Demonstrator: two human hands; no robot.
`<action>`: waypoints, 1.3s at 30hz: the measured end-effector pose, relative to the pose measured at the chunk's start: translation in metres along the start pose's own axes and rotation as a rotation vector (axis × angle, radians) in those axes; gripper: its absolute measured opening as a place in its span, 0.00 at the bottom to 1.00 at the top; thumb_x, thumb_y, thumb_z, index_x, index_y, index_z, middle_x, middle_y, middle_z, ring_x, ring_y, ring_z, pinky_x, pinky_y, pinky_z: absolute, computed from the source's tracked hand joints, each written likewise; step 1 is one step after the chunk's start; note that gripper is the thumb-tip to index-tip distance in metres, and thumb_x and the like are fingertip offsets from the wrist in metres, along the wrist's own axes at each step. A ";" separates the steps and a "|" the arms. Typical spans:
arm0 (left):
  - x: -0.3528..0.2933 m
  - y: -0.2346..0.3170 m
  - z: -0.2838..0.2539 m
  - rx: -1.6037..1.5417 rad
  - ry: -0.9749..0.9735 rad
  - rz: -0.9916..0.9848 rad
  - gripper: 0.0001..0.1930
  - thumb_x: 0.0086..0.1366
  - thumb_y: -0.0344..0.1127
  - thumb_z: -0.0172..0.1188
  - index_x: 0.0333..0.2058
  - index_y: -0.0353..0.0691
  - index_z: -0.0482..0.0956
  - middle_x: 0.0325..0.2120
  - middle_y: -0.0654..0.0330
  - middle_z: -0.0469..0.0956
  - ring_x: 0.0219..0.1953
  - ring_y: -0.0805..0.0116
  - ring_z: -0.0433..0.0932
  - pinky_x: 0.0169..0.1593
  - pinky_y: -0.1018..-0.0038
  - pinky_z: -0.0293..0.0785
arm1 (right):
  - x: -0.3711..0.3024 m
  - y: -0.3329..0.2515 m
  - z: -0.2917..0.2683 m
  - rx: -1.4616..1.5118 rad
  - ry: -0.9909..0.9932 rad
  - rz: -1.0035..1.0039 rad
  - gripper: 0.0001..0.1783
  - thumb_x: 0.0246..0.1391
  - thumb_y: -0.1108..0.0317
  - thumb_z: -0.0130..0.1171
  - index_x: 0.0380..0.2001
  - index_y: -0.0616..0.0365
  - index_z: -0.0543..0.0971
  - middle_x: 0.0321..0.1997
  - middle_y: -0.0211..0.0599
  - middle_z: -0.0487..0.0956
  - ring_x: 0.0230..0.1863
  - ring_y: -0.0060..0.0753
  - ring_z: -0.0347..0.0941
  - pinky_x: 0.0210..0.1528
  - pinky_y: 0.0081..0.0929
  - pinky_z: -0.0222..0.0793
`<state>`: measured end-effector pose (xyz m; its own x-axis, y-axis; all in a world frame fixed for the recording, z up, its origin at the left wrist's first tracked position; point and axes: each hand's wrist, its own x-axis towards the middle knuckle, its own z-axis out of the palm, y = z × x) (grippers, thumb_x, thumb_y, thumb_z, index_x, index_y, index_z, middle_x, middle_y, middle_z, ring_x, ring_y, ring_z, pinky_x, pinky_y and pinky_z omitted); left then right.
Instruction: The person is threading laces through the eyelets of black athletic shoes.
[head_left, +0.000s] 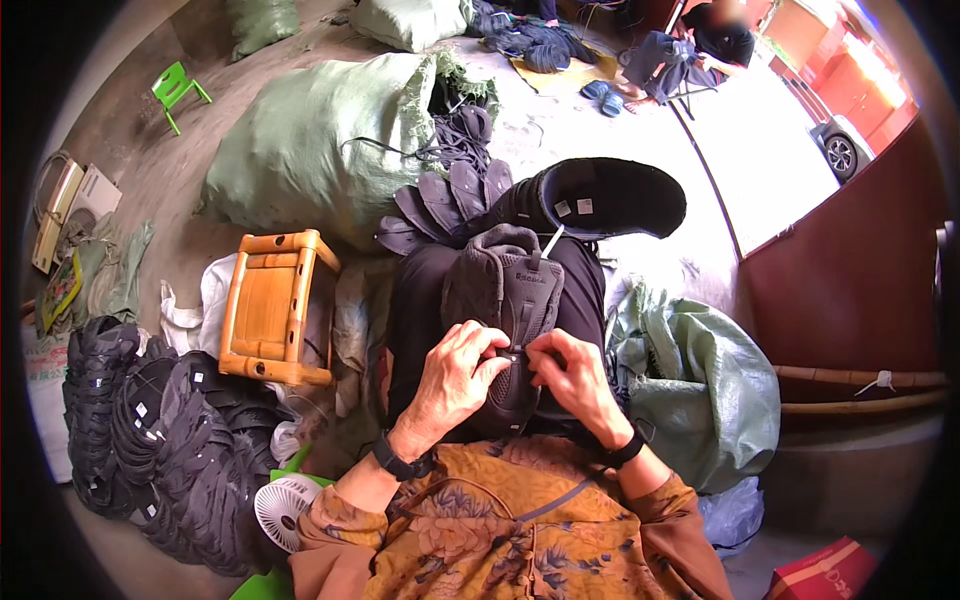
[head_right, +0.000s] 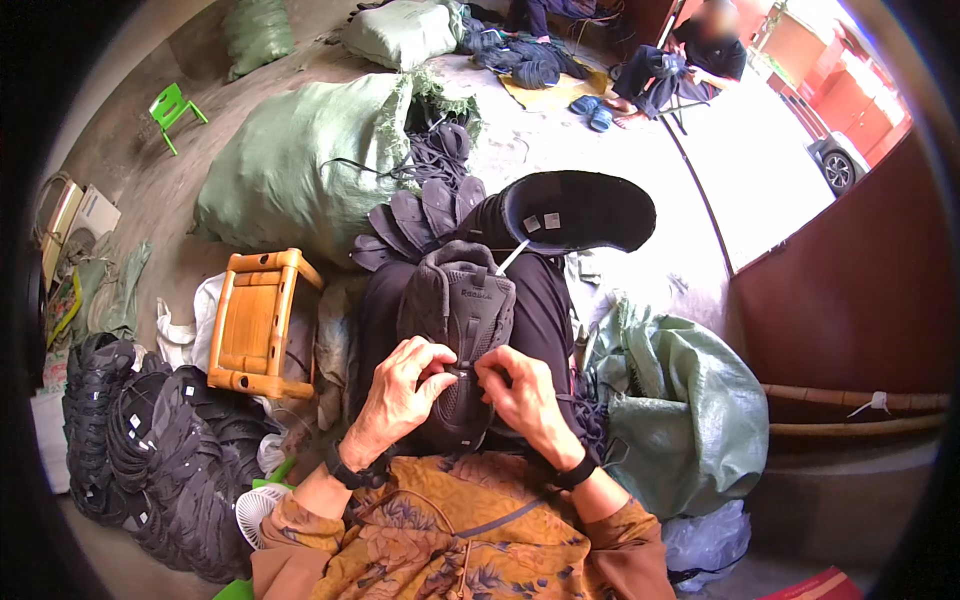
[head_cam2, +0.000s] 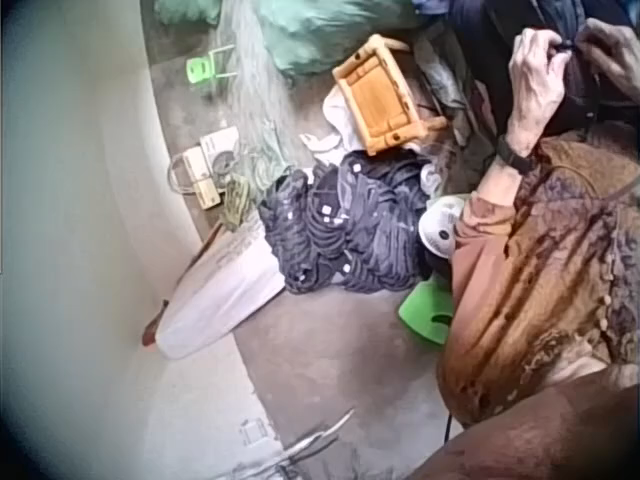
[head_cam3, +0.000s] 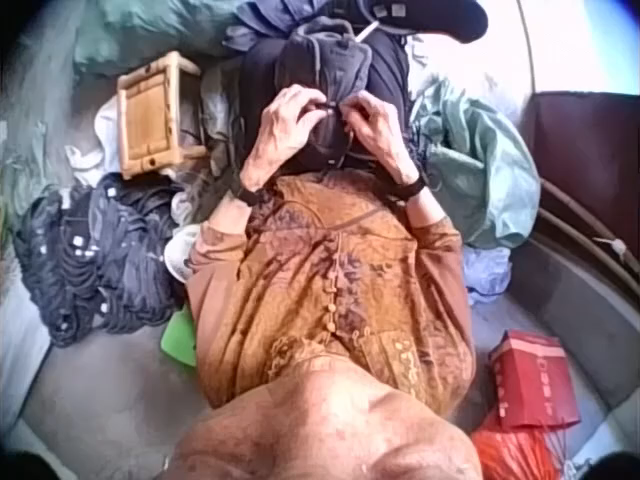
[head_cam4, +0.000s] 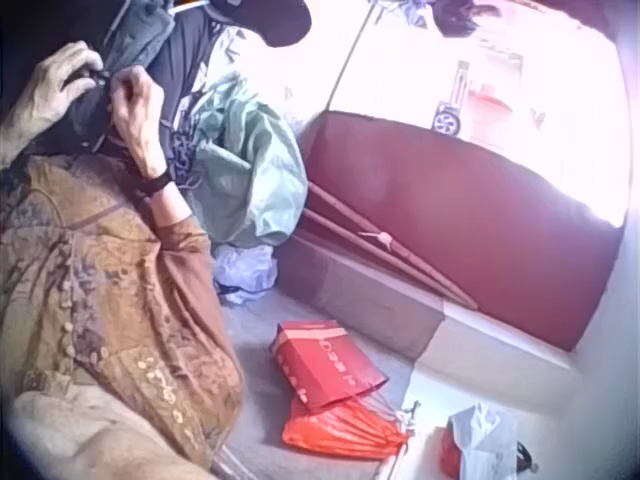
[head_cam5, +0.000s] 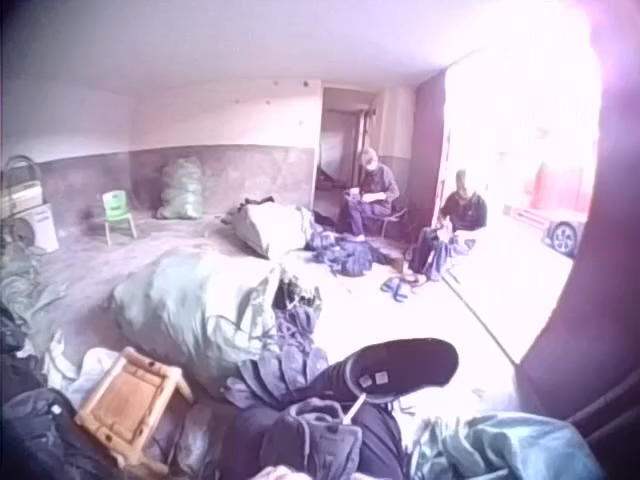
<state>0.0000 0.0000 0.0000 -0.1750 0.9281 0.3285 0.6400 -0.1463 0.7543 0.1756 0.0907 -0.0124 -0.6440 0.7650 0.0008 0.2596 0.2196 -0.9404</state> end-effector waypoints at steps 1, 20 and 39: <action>0.000 -0.001 0.000 -0.039 0.001 -0.010 0.13 0.53 0.24 0.66 0.37 0.37 0.76 0.30 0.57 0.74 0.32 0.64 0.77 0.37 0.70 0.75 | 0.002 -0.002 -0.004 0.147 -0.058 0.129 0.08 0.61 0.68 0.58 0.35 0.63 0.77 0.27 0.34 0.79 0.26 0.21 0.78 0.31 0.17 0.74; 0.000 -0.003 0.013 0.028 0.069 0.022 0.07 0.55 0.28 0.65 0.30 0.39 0.75 0.27 0.58 0.75 0.34 0.57 0.76 0.38 0.66 0.74 | 0.005 -0.009 0.005 0.237 -0.064 0.218 0.11 0.60 0.65 0.61 0.31 0.65 0.77 0.22 0.31 0.77 0.22 0.17 0.73 0.24 0.17 0.72; -0.210 -0.275 -0.338 -1.795 0.986 -0.237 0.16 0.62 0.16 0.43 0.48 0.27 0.70 0.42 0.49 0.77 0.41 0.60 0.79 0.38 0.74 0.82 | -0.138 0.128 -0.333 1.123 0.919 0.249 0.11 0.65 0.63 0.53 0.45 0.54 0.80 0.37 0.29 0.84 0.12 0.08 0.56 0.19 0.12 0.53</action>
<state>-0.3927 -0.2701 -0.0842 -0.7751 0.6081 -0.1714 -0.6318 -0.7453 0.2130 0.5375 0.2145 -0.0197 0.1172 0.9134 -0.3898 -0.6664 -0.2187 -0.7128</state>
